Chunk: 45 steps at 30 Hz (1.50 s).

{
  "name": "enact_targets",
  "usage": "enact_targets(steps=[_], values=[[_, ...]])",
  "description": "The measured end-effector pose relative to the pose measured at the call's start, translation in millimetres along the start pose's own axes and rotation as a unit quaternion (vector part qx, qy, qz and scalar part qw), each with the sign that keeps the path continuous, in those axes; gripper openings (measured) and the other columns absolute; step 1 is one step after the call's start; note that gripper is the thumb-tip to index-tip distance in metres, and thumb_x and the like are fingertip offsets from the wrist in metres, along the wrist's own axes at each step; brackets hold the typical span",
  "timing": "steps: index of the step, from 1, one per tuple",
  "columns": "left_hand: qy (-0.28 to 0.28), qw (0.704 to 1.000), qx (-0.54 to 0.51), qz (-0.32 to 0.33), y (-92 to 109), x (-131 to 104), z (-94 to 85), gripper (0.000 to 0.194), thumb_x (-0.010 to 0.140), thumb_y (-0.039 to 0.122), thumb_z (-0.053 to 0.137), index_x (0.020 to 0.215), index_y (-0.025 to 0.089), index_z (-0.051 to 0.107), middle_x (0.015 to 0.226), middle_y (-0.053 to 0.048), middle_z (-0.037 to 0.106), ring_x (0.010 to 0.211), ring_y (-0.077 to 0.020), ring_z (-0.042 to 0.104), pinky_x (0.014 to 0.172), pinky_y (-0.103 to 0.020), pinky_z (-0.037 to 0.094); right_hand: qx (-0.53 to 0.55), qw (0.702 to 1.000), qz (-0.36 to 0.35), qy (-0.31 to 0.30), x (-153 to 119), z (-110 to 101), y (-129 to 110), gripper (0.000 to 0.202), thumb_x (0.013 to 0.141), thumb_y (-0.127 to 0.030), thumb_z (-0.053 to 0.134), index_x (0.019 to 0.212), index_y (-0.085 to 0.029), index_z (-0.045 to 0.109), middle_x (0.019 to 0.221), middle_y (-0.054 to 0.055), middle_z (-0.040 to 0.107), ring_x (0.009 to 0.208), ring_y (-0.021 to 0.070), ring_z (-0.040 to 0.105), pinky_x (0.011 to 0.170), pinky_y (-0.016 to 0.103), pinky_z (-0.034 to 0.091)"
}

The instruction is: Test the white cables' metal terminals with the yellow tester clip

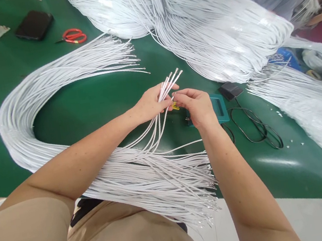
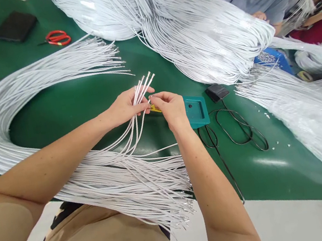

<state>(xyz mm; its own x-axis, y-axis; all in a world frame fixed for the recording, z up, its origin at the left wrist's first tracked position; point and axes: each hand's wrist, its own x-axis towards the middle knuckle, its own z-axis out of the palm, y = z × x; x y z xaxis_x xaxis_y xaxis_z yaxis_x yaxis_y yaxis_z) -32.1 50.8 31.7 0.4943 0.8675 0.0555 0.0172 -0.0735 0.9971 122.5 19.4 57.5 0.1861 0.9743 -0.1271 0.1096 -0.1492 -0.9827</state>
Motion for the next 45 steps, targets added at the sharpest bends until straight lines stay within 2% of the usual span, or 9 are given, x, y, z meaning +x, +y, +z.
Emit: enact_targets(steps=[7,15,21,23,26,29,35,40,45], values=[[-0.002,0.999,0.031,0.029,-5.2,0.3,0.8,0.033,0.076,0.015,0.06,0.108,0.019,0.061,0.066,0.004,0.062,0.062,-0.0095,0.061,0.061,-0.021,0.047,-0.054,0.998,-0.017,0.029,0.6,2.0,1.4,0.009,0.063,-0.026,0.069,0.061,-0.018,0.065,0.058,-0.004,0.058,0.058,0.0096,0.051,0.063,0.026,0.047],[0.013,1.0,0.016,-0.002,-0.2,-0.8,-0.1,0.035,0.074,0.011,0.061,0.108,0.018,0.058,0.069,0.003,0.062,0.061,-0.0087,0.061,0.055,-0.018,0.045,-0.005,0.996,0.094,0.0,-3.5,-5.6,4.0,0.009,0.062,-0.024,0.067,0.06,-0.018,0.06,0.059,-0.004,0.053,0.057,0.0089,0.049,0.063,0.026,0.052],[0.0,1.0,-0.026,-0.014,0.9,-0.5,0.4,0.036,0.074,0.01,0.064,0.109,0.017,0.059,0.065,0.004,0.061,0.061,-0.0092,0.062,0.055,-0.019,0.045,-0.122,0.99,-0.063,-0.008,-4.0,-2.2,8.3,0.018,0.077,-0.038,0.064,0.084,-0.021,0.066,0.079,-0.001,0.066,0.071,0.013,0.057,0.073,0.028,0.048],[0.001,0.995,-0.085,-0.053,1.3,0.4,0.6,0.034,0.073,0.008,0.065,0.106,0.016,0.059,0.066,0.002,0.062,0.062,-0.0103,0.063,0.055,-0.02,0.045,-0.246,0.958,-0.145,-0.004,-3.2,-0.7,11.0,0.017,0.084,-0.034,0.056,0.077,-0.02,0.063,0.077,0.002,0.064,0.072,0.0156,0.057,0.073,0.03,0.046],[0.003,0.978,-0.149,-0.143,-0.3,2.8,0.0,0.033,0.073,0.006,0.066,0.104,0.014,0.058,0.066,-0.001,0.064,0.063,-0.0124,0.065,0.053,-0.021,0.044,-0.46,0.845,-0.271,-0.005,-1.0,-3.5,14.9,0.026,0.094,-0.028,0.042,0.079,-0.019,0.062,0.085,0.008,0.065,0.085,0.0221,0.057,0.08,0.036,0.042],[0.021,0.978,-0.114,-0.174,-7.2,6.4,-1.8,0.036,0.071,0.006,0.069,0.103,0.015,0.057,0.065,-0.002,0.066,0.063,-0.0144,0.067,0.051,-0.022,0.042,-0.587,0.751,-0.301,-0.018,4.0,-12.0,17.0,0.023,0.095,-0.027,0.042,0.097,-0.018,0.063,0.103,0.013,0.066,0.099,0.0283,0.054,0.085,0.04,0.038],[0.034,0.987,0.023,-0.157,-24.3,11.6,-5.0,0.038,0.068,0.009,0.073,0.102,0.016,0.057,0.066,-0.003,0.069,0.06,-0.0171,0.067,0.055,-0.027,0.049,-0.64,0.73,-0.223,-0.088,15.9,-27.3,20.6,0.015,0.084,-0.019,0.057,0.097,-0.018,0.064,0.088,0.011,0.07,0.085,0.0285,0.057,0.081,0.041,0.038],[0.032,0.987,0.044,-0.148,-28.7,12.5,-4.6,0.036,0.068,0.009,0.072,0.101,0.016,0.057,0.066,-0.002,0.069,0.059,-0.0165,0.067,0.053,-0.025,0.049,-0.657,0.703,-0.255,-0.099,13.4,-26.5,27.1,0.023,0.081,-0.018,0.061,0.103,-0.016,0.068,0.104,0.014,0.07,0.097,0.0322,0.056,0.084,0.044,0.039],[0.025,0.989,0.035,-0.145,-27.1,11.5,-4.4,0.035,0.069,0.009,0.072,0.1,0.016,0.057,0.066,-0.002,0.069,0.058,-0.0154,0.067,0.052,-0.023,0.049,-0.676,0.688,-0.243,-0.103,14.6,-24.5,29.1,0.025,0.085,-0.017,0.055,0.104,-0.016,0.072,0.095,0.013,0.072,0.096,0.0312,0.056,0.089,0.045,0.038]])
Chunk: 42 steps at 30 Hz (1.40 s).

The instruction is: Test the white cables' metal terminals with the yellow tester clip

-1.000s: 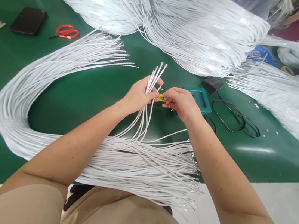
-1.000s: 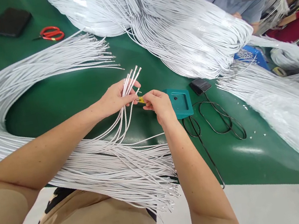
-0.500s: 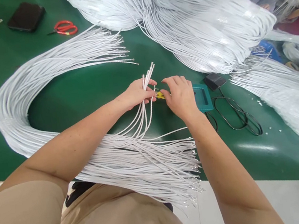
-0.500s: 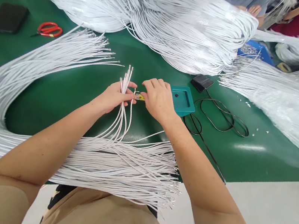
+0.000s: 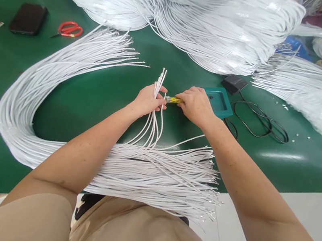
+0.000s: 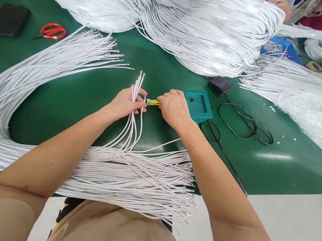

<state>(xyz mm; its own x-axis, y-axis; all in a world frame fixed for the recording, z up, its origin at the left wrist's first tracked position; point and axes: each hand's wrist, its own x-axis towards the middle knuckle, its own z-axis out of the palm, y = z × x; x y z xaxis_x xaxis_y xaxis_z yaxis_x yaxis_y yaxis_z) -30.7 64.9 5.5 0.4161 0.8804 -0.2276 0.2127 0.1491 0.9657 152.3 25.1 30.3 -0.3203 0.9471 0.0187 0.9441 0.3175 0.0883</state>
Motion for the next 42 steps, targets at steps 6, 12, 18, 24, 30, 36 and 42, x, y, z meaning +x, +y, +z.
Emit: enact_targets(steps=[6,12,18,24,30,36,42], values=[[-0.001,1.0,0.0,0.015,2.3,-2.1,0.5,0.034,0.07,0.007,0.069,0.1,0.016,0.057,0.066,-0.002,0.068,0.06,-0.0159,0.068,0.053,-0.023,0.049,0.08,0.996,0.017,-0.028,7.3,-7.0,4.7,0.03,0.091,-0.022,0.049,0.107,-0.015,0.073,0.109,0.014,0.072,0.1,0.0303,0.06,0.091,0.044,0.04],[-0.005,0.997,0.042,0.058,4.5,-4.6,1.7,0.032,0.072,0.008,0.065,0.102,0.016,0.058,0.068,0.0,0.068,0.064,-0.0145,0.069,0.055,-0.021,0.05,0.239,0.97,0.041,0.021,19.4,-10.7,-7.1,0.034,0.094,-0.031,0.044,0.09,-0.017,0.075,0.112,0.01,0.07,0.107,0.0253,0.06,0.093,0.037,0.042],[-0.006,0.996,0.05,0.074,2.6,-4.3,0.7,0.035,0.072,0.011,0.065,0.107,0.017,0.058,0.069,0.001,0.068,0.065,-0.0138,0.069,0.058,-0.021,0.051,0.324,0.942,0.084,0.024,20.7,-11.3,-10.4,0.014,0.079,-0.023,0.057,0.071,-0.019,0.068,0.102,0.004,0.071,0.095,0.0215,0.062,0.088,0.036,0.043],[-0.002,0.995,0.06,0.085,4.4,-6.1,1.1,0.039,0.073,0.013,0.066,0.111,0.018,0.057,0.068,0.003,0.068,0.065,-0.014,0.068,0.061,-0.022,0.05,0.36,0.924,0.121,0.041,18.5,-15.8,-7.8,0.024,0.083,-0.035,0.054,0.082,-0.018,0.07,0.086,0.003,0.071,0.081,0.0188,0.059,0.078,0.033,0.042],[0.007,0.991,0.076,0.114,6.1,-7.7,1.2,0.039,0.073,0.012,0.066,0.111,0.018,0.058,0.067,0.005,0.066,0.064,-0.0112,0.067,0.069,-0.022,0.05,0.44,0.885,0.142,0.052,22.2,-9.0,-10.6,0.023,0.077,-0.036,0.061,0.074,-0.016,0.07,0.077,0.002,0.069,0.074,0.016,0.058,0.074,0.03,0.043],[0.002,0.993,0.052,0.104,3.6,-5.5,2.2,0.043,0.072,0.012,0.067,0.114,0.019,0.057,0.068,0.005,0.064,0.064,-0.0115,0.068,0.06,-0.019,0.049,0.523,0.836,0.156,0.048,19.7,-3.2,-6.6,0.02,0.071,-0.029,0.061,0.078,-0.015,0.074,0.085,0.004,0.073,0.081,0.0181,0.063,0.079,0.032,0.048],[-0.004,0.995,0.042,0.091,6.9,-7.5,2.2,0.04,0.073,0.011,0.066,0.112,0.018,0.058,0.069,0.004,0.064,0.065,-0.0124,0.068,0.056,-0.018,0.049,0.471,0.86,0.19,0.042,15.6,-8.7,-8.3,0.017,0.071,-0.028,0.059,0.072,-0.016,0.072,0.074,0.002,0.07,0.073,0.0174,0.06,0.074,0.032,0.046]])
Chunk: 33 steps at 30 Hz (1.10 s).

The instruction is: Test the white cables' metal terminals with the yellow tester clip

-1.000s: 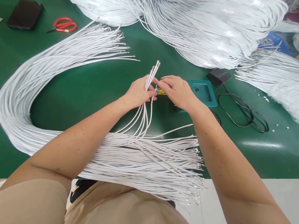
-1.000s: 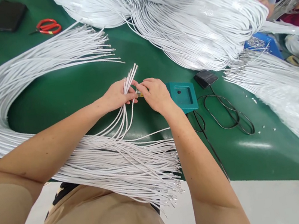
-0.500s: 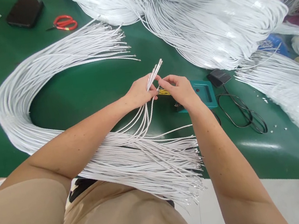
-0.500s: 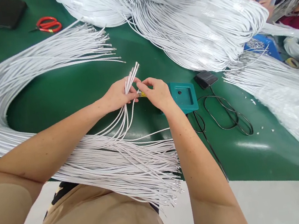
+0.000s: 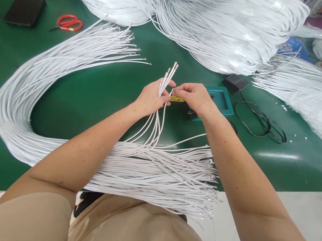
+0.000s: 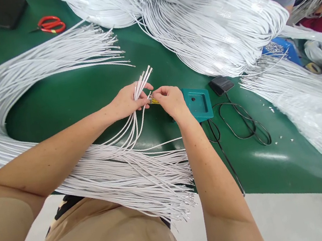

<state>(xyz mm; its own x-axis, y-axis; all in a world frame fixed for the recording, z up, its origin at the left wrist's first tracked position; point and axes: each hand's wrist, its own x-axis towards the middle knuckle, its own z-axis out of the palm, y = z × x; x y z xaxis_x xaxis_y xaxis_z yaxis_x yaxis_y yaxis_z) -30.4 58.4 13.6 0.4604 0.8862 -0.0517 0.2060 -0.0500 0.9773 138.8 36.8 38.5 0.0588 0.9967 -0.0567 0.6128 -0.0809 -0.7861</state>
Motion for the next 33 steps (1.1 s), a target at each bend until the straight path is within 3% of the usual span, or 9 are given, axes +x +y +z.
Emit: enact_targets(steps=[3,8,13,16,21,26,33], values=[[0.001,1.0,0.001,-0.006,2.2,-1.1,-0.7,0.035,0.074,0.011,0.066,0.107,0.017,0.059,0.07,0.003,0.065,0.066,-0.0126,0.068,0.058,-0.019,0.05,-0.033,0.999,-0.017,0.011,-1.0,-0.6,-1.7,0.018,0.073,-0.03,0.058,0.076,-0.017,0.07,0.076,0.002,0.069,0.074,0.0174,0.059,0.074,0.032,0.045],[-0.002,0.998,-0.046,-0.035,4.7,-1.4,-0.2,0.034,0.073,0.008,0.068,0.105,0.016,0.059,0.067,0.002,0.065,0.062,-0.0118,0.067,0.057,-0.02,0.05,-0.1,0.99,-0.102,-0.008,-1.9,4.9,1.5,0.021,0.082,-0.033,0.053,0.083,-0.018,0.067,0.088,0.004,0.07,0.079,0.0188,0.059,0.075,0.033,0.044],[0.0,0.986,-0.124,-0.108,3.1,0.8,0.6,0.033,0.072,0.005,0.068,0.101,0.014,0.056,0.064,0.001,0.065,0.063,-0.0135,0.069,0.056,-0.02,0.048,-0.316,0.922,-0.222,0.013,-5.0,2.4,6.6,0.018,0.086,-0.02,0.046,0.081,-0.018,0.063,0.092,0.01,0.07,0.089,0.0248,0.058,0.086,0.039,0.041],[0.008,0.99,-0.095,-0.107,0.2,1.9,-0.1,0.035,0.07,0.004,0.069,0.101,0.015,0.056,0.063,0.001,0.065,0.062,-0.0141,0.068,0.056,-0.021,0.048,-0.394,0.897,-0.2,0.004,-5.4,-5.4,7.0,0.013,0.085,-0.019,0.05,0.084,-0.019,0.063,0.091,0.011,0.07,0.091,0.0283,0.058,0.09,0.043,0.038],[0.005,0.99,-0.083,-0.11,-2.9,2.4,-0.4,0.036,0.069,0.004,0.068,0.1,0.016,0.055,0.065,0.0,0.067,0.063,-0.0163,0.069,0.057,-0.024,0.049,-0.397,0.903,-0.158,-0.05,-0.8,-14.0,10.0,0.011,0.079,-0.013,0.055,0.079,-0.02,0.064,0.082,0.008,0.069,0.08,0.025,0.057,0.079,0.039,0.039],[0.004,0.993,-0.056,-0.108,-5.9,4.0,1.0,0.035,0.067,0.004,0.068,0.098,0.017,0.054,0.064,0.001,0.067,0.059,-0.0152,0.067,0.058,-0.025,0.05,-0.397,0.898,-0.189,-0.026,2.3,-11.6,19.0,0.017,0.073,-0.007,0.051,0.074,-0.02,0.063,0.08,0.008,0.067,0.075,0.0235,0.054,0.07,0.035,0.036],[-0.012,0.996,0.026,-0.09,-13.9,6.8,1.2,0.033,0.068,0.008,0.065,0.099,0.018,0.055,0.063,0.001,0.069,0.052,-0.0129,0.062,0.059,-0.027,0.05,-0.405,0.898,-0.172,-0.008,2.0,-9.3,20.9,0.021,0.073,-0.006,0.047,0.074,-0.02,0.063,0.077,0.009,0.068,0.073,0.0238,0.055,0.067,0.034,0.035]])
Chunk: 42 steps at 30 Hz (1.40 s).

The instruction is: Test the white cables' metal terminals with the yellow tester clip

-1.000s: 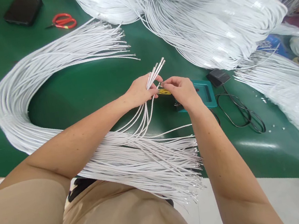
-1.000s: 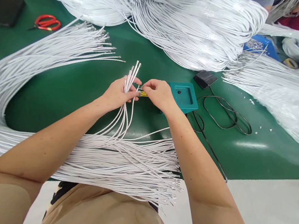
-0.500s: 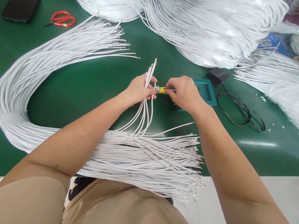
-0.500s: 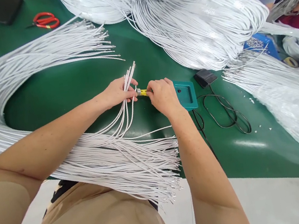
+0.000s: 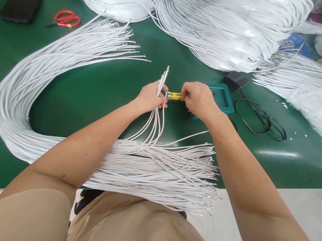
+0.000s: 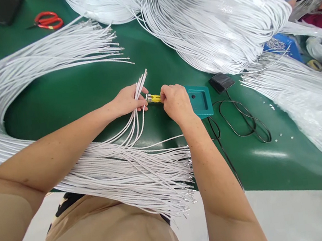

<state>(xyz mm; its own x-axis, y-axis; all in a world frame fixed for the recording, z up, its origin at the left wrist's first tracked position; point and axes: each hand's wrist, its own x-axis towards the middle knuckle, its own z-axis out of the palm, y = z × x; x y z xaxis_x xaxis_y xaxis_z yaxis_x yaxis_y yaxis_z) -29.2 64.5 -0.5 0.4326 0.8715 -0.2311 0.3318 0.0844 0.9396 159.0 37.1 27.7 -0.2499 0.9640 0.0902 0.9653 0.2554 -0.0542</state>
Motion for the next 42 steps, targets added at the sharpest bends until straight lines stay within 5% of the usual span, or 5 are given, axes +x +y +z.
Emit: enact_targets(steps=[12,21,27,33,42], values=[[0.007,1.0,-0.017,-0.001,-1.2,-1.1,2.1,0.033,0.064,0.01,0.068,0.094,0.016,0.056,0.062,-0.002,0.07,0.052,-0.0148,0.064,0.06,-0.029,0.052,0.037,0.999,0.01,0.002,-6.9,-1.9,-1.4,0.015,0.076,-0.009,0.052,0.075,-0.02,0.062,0.079,0.009,0.069,0.08,0.0251,0.058,0.08,0.039,0.043],[-0.012,0.999,-0.041,-0.027,1.4,-0.3,-1.7,0.036,0.063,0.008,0.073,0.094,0.015,0.056,0.063,-0.003,0.07,0.054,-0.0164,0.066,0.063,-0.031,0.053,-0.046,0.984,0.129,0.118,-34.8,6.7,18.8,0.045,0.096,-0.038,0.039,0.135,-0.018,0.05,0.142,0.018,0.051,0.135,0.0348,0.041,0.111,0.067,0.021],[-0.029,0.993,-0.113,-0.014,5.2,-3.3,-11.9,0.039,0.065,0.009,0.076,0.098,0.015,0.055,0.069,-0.002,0.069,0.066,-0.018,0.071,0.06,-0.026,0.05,-0.014,0.986,0.111,0.121,-35.7,-2.6,10.5,0.044,0.095,-0.037,0.044,0.133,-0.016,0.053,0.14,0.018,0.053,0.131,0.0331,0.046,0.111,0.058,0.028],[-0.075,0.984,-0.15,0.058,16.1,-12.1,-16.6,0.041,0.072,0.016,0.074,0.11,0.015,0.059,0.078,-0.002,0.069,0.067,-0.0115,0.067,0.061,-0.024,0.047,0.127,0.984,-0.099,0.079,-54.1,-26.3,-32.2,0.027,0.096,-0.031,0.045,0.098,-0.019,0.069,0.1,0.01,0.07,0.096,0.0218,0.062,0.086,0.034,0.048],[-0.108,0.975,-0.156,0.115,19.8,-15.5,-11.2,0.041,0.073,0.018,0.072,0.107,0.018,0.05,0.08,0.001,0.067,0.073,-0.0139,0.071,0.058,-0.02,0.044,0.337,0.929,0.113,0.104,-25.9,-41.0,-34.2,0.026,0.09,-0.026,0.046,0.094,-0.019,0.071,0.091,0.005,0.07,0.082,0.0178,0.063,0.077,0.031,0.049]])
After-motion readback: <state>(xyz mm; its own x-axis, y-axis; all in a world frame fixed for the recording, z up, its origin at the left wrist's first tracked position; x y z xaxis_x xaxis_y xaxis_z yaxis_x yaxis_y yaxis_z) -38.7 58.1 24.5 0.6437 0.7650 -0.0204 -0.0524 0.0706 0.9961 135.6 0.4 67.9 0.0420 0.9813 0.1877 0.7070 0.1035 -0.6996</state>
